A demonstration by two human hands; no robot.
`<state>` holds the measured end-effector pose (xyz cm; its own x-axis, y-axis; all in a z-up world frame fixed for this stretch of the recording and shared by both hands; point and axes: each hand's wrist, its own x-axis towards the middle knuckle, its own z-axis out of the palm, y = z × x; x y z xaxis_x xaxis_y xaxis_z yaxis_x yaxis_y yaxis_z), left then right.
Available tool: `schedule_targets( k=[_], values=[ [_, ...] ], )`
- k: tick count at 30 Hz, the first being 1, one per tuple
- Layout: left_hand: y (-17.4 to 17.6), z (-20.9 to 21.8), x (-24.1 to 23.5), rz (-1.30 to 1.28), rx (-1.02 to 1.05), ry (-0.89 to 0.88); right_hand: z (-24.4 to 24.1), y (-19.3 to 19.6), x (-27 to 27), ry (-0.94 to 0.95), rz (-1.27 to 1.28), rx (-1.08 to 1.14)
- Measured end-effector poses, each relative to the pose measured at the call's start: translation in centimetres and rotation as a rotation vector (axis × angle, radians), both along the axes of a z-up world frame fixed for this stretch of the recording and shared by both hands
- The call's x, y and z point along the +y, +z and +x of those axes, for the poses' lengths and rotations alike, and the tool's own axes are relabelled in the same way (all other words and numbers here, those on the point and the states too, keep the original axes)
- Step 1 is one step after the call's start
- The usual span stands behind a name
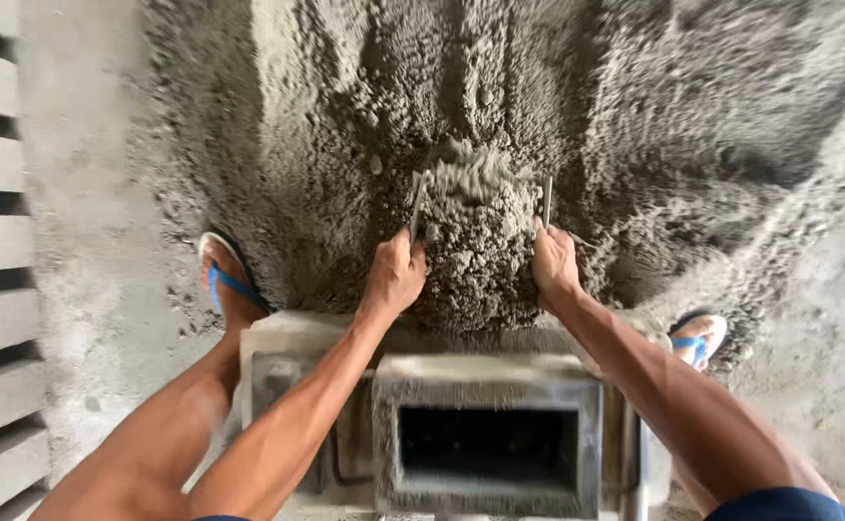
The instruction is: The person scoops wet concrete into a rectangular mold, levels the surface with a straight edge, and compacts the mixture using a hand tamper. They then lift the mold, flip it to release the formed brick onto a stack, and repeat the process.
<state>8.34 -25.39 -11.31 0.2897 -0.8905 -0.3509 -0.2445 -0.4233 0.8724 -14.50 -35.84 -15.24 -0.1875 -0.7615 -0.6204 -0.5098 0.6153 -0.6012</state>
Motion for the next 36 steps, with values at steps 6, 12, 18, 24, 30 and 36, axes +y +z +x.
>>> schedule_targets(
  k=[6, 12, 18, 24, 30, 36],
  values=[
    [6.8, -0.3, 0.5, -0.204, -0.103, -0.028, -0.3, 7.4, -0.2, -0.039, -0.156, -0.1],
    [14.2, -2.4, 4.0, -0.335, -0.224, -0.037, -1.2, 16.2, 3.3, 0.076, -0.463, -0.148],
    [15.8, -4.1, 8.3, -0.383, -0.243, -0.044, -1.6, 20.0, 8.4, 0.111, -0.552, -0.183],
    [14.9, -3.9, 9.2, -0.399, -0.376, -0.092, -2.0, 20.6, 10.2, 0.161, -0.802, -0.089],
    [15.8, -4.0, 9.5, -0.411, -0.428, -0.173, -1.6, 23.5, 11.8, 0.155, -0.88, -0.147],
    [18.9, -2.2, 8.8, -0.462, -0.506, -0.356, -4.6, 25.1, 12.9, 0.613, -1.09, 0.543]
  ],
)
